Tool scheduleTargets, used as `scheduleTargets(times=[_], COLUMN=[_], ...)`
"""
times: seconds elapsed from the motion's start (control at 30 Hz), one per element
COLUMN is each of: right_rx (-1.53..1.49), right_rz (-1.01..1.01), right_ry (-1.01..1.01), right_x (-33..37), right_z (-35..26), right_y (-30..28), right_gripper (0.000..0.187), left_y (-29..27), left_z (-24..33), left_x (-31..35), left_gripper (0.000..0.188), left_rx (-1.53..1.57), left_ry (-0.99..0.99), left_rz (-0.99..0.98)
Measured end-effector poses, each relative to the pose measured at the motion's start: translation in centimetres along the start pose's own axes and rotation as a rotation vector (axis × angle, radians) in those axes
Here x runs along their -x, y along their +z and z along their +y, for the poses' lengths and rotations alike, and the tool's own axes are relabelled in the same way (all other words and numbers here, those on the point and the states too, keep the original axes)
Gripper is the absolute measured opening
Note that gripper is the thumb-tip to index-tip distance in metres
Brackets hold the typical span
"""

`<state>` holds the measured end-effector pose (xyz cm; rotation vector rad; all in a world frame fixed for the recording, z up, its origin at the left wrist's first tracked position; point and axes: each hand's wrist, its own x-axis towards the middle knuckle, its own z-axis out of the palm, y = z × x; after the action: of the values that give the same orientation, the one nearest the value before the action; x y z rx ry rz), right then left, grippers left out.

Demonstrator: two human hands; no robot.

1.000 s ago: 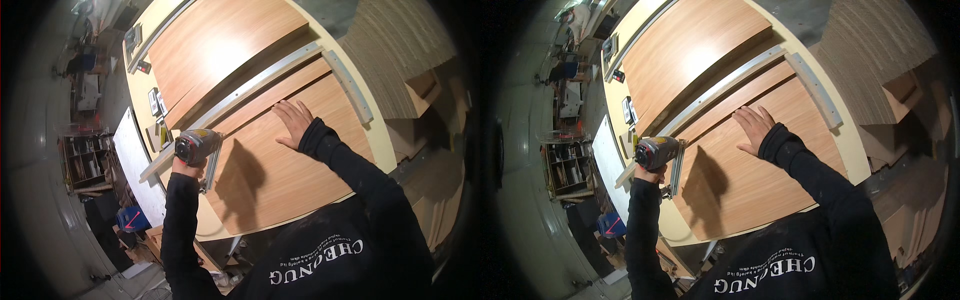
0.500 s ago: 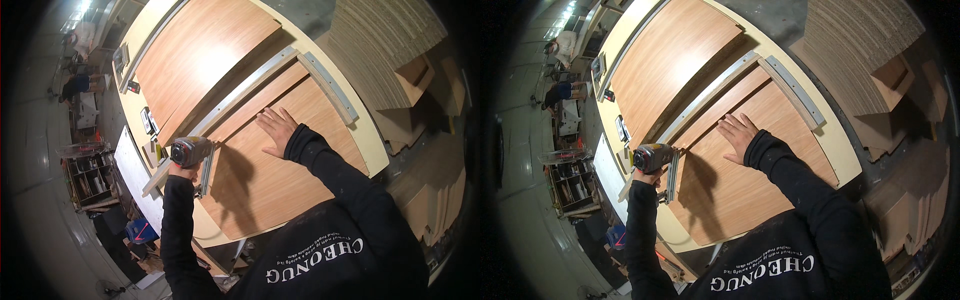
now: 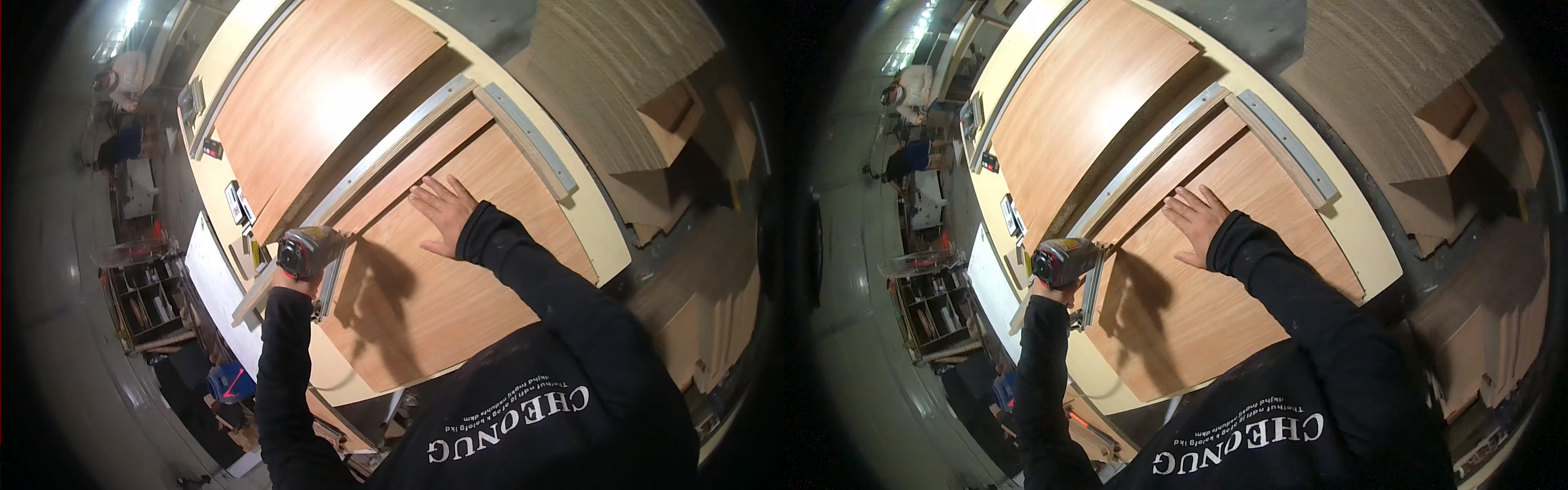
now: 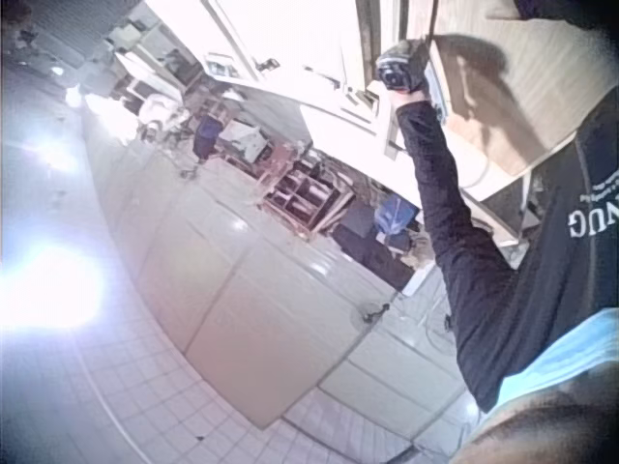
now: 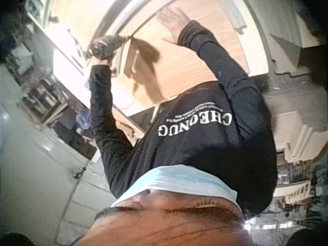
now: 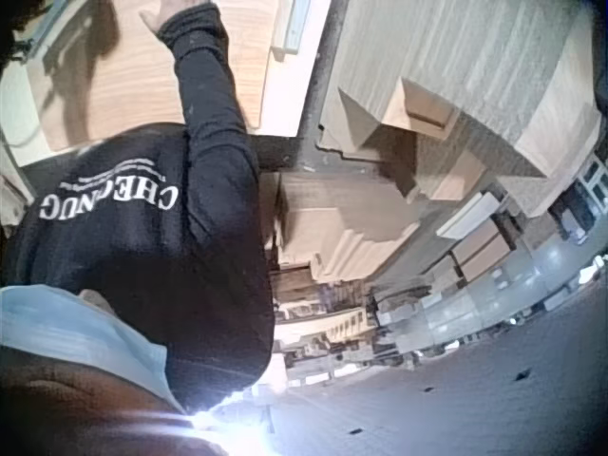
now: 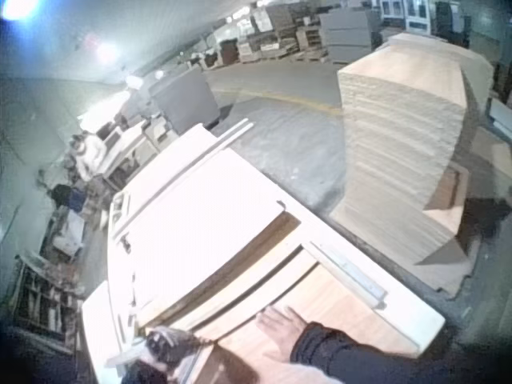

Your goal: The person taps a wooden frame with a hammer and stacks it onto a pile. The person then positions wooden strips onto a panel and fastens them using a pneumatic nail gun.

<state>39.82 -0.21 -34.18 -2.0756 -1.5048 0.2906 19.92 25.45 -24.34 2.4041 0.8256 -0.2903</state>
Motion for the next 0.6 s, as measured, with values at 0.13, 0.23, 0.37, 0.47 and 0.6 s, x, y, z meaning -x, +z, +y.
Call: scheduleTargets(times=[0.13,0.23,0.37,0.47,0.6], right_rx=[-0.012,-0.017,0.005,0.225,0.017], right_rz=[0.008,0.031,0.187,0.294,0.344], right_ry=[0.017,0.089,0.322,0.315,0.302], right_x=[-0.2,0.2,0.1,-0.2,-0.4], right_z=[0.1,0.1,0.0,1.5,0.9], right_y=[0.5,-0.4,-0.1,2.8,2.7], right_gripper=[0.072,0.077,0.079,0.066,0.049], left_y=[0.5,-0.2,0.6,1.9,2.4], left_z=[-2.9,4.9,9.2,11.9,13.0], left_x=[0.8,0.7,-1.2,-2.8,-4.2], left_gripper=[0.041,0.045,0.041,0.035,0.031], left_rx=[0.371,0.208,0.231,0.318,0.287], left_ry=[-0.191,-0.119,-0.201,-0.12,-0.22], left_rz=[0.058,0.014,-0.02,-0.031,-0.036])
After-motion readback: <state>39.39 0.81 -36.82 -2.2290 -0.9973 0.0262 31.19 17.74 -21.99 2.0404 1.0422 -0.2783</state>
